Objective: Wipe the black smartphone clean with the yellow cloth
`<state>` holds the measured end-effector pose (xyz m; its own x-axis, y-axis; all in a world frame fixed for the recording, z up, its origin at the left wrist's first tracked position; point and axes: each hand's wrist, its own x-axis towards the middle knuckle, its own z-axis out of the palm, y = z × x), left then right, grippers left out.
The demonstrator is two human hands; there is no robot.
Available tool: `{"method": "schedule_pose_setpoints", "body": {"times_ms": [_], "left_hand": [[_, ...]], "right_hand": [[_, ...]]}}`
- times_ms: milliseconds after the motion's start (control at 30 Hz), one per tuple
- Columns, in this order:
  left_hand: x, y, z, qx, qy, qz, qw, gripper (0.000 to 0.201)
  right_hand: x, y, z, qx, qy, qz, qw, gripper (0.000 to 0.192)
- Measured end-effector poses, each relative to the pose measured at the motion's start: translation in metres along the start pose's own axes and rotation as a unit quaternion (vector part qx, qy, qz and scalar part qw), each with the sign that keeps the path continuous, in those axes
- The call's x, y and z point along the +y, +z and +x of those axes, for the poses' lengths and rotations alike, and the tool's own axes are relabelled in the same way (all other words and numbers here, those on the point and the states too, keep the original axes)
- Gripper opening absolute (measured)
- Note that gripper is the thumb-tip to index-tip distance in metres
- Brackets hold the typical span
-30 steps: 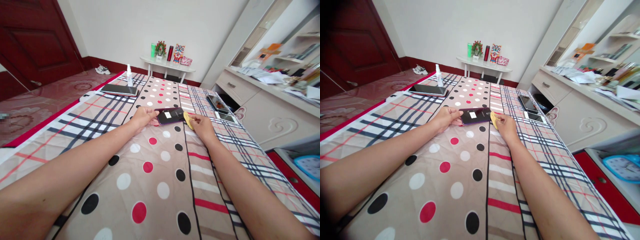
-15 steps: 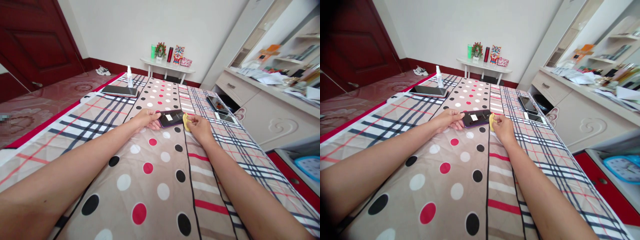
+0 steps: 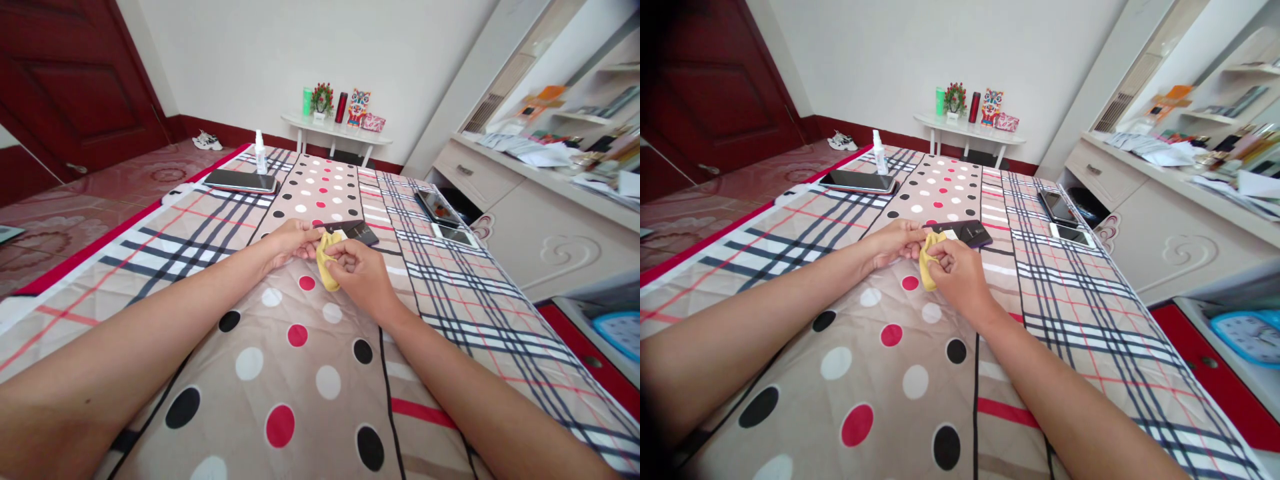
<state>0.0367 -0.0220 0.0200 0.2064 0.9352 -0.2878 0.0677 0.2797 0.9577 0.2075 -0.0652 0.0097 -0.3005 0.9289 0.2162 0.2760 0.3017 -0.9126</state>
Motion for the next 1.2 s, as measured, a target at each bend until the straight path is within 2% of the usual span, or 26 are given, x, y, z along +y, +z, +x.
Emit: {"method": "schedule_pose_setpoints", "body": {"times_ms": [67, 133, 233, 300, 333, 400, 467, 533, 600, 667, 833, 900, 967, 1000, 1100, 1167, 1200], "left_hand": [[-0.003, 0.002, 0.000, -0.017, 0.017, 0.046, 0.999, 0.022], [-0.005, 0.004, -0.001, -0.038, 0.034, 0.102, 0.993, 0.017], [-0.007, 0.005, -0.003, -0.048, 0.063, 0.200, 0.977, 0.024], [-0.007, 0.006, -0.004, -0.017, 0.097, 0.269, 0.958, 0.034], [-0.006, 0.007, -0.005, 0.006, 0.117, 0.303, 0.946, 0.038], [-0.004, 0.008, -0.006, 0.048, 0.151, 0.364, 0.918, 0.043], [-0.003, 0.009, -0.008, 0.067, 0.171, 0.413, 0.892, 0.046], [-0.002, 0.010, -0.010, 0.071, 0.179, 0.449, 0.873, 0.048], [-0.002, 0.010, -0.011, 0.072, 0.178, 0.474, 0.859, 0.049], [-0.002, 0.010, -0.012, 0.075, 0.170, 0.488, 0.853, 0.050], [-0.004, 0.010, -0.010, 0.082, 0.152, 0.496, 0.851, 0.054], [-0.004, 0.010, -0.009, 0.082, 0.149, 0.494, 0.853, 0.055], [-0.004, 0.011, -0.010, 0.082, 0.144, 0.493, 0.854, 0.055], [-0.003, 0.011, -0.010, 0.083, 0.141, 0.494, 0.854, 0.054], [-0.002, 0.011, -0.011, 0.086, 0.136, 0.496, 0.853, 0.052], [-0.002, 0.011, -0.011, 0.086, 0.135, 0.496, 0.854, 0.051], [-0.002, 0.010, -0.010, 0.085, 0.134, 0.494, 0.855, 0.049]], "right_hand": [[-0.008, 0.000, -0.002, -0.044, 0.014, 0.042, 0.998, 0.031], [-0.013, -0.008, 0.001, -0.039, 0.026, 0.075, 0.996, 0.033], [-0.009, -0.032, 0.013, 0.093, 0.016, 0.052, 0.994, 0.033], [0.000, -0.048, 0.021, 0.173, 0.013, -0.005, 0.985, 0.027], [0.005, -0.054, 0.023, 0.182, 0.012, -0.052, 0.982, 0.025], [0.014, -0.058, 0.024, 0.144, -0.002, -0.150, 0.978, 0.024], [0.019, -0.054, 0.020, 0.048, -0.039, -0.227, 0.972, 0.025], [0.019, -0.047, 0.015, -0.047, -0.086, -0.291, 0.952, 0.030], [0.019, -0.044, 0.014, -0.093, -0.109, -0.347, 0.927, 0.035], [0.023, -0.050, 0.019, -0.077, -0.085, -0.395, 0.911, 0.039], [0.038, -0.087, 0.037, 0.054, 0.053, -0.499, 0.863, 0.043], [0.039, -0.089, 0.036, 0.070, 0.069, -0.514, 0.852, 0.043], [0.036, -0.078, 0.030, 0.056, 0.044, -0.509, 0.858, 0.042], [0.034, -0.069, 0.026, 0.035, 0.013, -0.492, 0.870, 0.040], [0.030, -0.045, 0.019, -0.064, -0.136, -0.396, 0.906, 0.034], [0.033, -0.041, 0.023, -0.099, -0.199, -0.345, 0.912, 0.035], [0.036, -0.043, 0.028, -0.096, -0.205, -0.336, 0.914, 0.037]]}}
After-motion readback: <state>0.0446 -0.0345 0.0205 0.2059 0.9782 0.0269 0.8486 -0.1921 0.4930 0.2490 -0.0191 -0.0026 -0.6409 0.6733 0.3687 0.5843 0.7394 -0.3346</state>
